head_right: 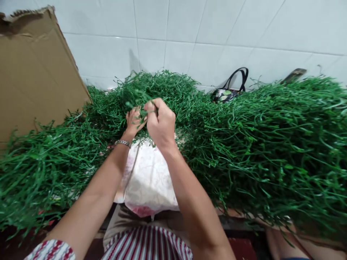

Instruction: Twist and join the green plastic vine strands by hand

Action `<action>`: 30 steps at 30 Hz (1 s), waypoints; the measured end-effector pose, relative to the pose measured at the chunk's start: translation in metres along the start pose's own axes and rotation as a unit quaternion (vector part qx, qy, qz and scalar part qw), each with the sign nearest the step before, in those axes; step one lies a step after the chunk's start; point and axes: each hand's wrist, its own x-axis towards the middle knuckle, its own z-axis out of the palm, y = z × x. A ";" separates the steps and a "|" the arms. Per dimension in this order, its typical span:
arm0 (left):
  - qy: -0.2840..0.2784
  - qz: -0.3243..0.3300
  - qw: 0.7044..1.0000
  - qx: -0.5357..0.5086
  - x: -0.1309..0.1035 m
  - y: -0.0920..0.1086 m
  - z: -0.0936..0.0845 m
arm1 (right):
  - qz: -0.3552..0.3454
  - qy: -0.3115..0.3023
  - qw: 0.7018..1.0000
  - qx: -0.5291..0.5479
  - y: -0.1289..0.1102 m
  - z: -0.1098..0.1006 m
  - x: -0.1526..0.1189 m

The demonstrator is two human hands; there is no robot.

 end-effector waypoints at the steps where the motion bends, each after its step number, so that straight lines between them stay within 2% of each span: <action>1: -0.006 0.004 1.000 -0.002 0.003 -0.002 -0.002 | -0.024 0.003 1.000 -0.014 -0.010 -0.008 -0.016; 3: -0.011 0.014 1.000 -0.011 0.008 -0.006 -0.008 | -0.056 0.005 0.998 -0.040 -0.023 -0.026 -0.049; 5: -0.014 0.026 0.999 -0.023 0.012 -0.010 -0.013 | -0.084 -0.012 0.995 -0.054 -0.028 -0.044 -0.080; 8: -0.009 0.036 0.998 -0.041 0.006 -0.010 -0.023 | -0.086 -0.089 0.991 -0.049 -0.019 -0.060 -0.122; 11: 0.051 0.036 0.995 -0.073 -0.019 -0.003 -0.036 | -0.044 -0.181 0.982 -0.033 -0.008 -0.063 -0.158; 14: 0.109 0.022 0.985 -0.130 -0.066 0.004 -0.050 | 0.006 -0.248 0.969 0.007 -0.005 -0.061 -0.187; 16: 0.078 -0.002 0.980 -0.180 -0.106 0.004 -0.058 | 0.027 -0.269 0.962 0.051 -0.006 -0.061 -0.201; 20: -0.085 -0.094 0.957 -0.260 -0.181 -0.001 -0.070 | 0.043 -0.257 0.961 0.098 -0.007 -0.061 -0.216; 22: -0.127 -0.109 0.947 -0.273 -0.207 -0.001 -0.079 | 0.027 -0.256 0.961 0.101 -0.005 -0.061 -0.218; 25: -0.129 -0.084 0.951 -0.266 -0.230 0.006 -0.098 | -0.018 -0.276 0.956 0.098 -0.003 -0.059 -0.218; 28: -0.113 -0.029 0.959 -0.258 -0.243 0.018 -0.118 | -0.026 -0.288 0.954 0.078 -0.002 -0.057 -0.221; 30: -0.147 0.023 0.956 -0.253 -0.253 0.025 -0.125 | -0.028 -0.297 0.953 0.060 -0.002 -0.056 -0.222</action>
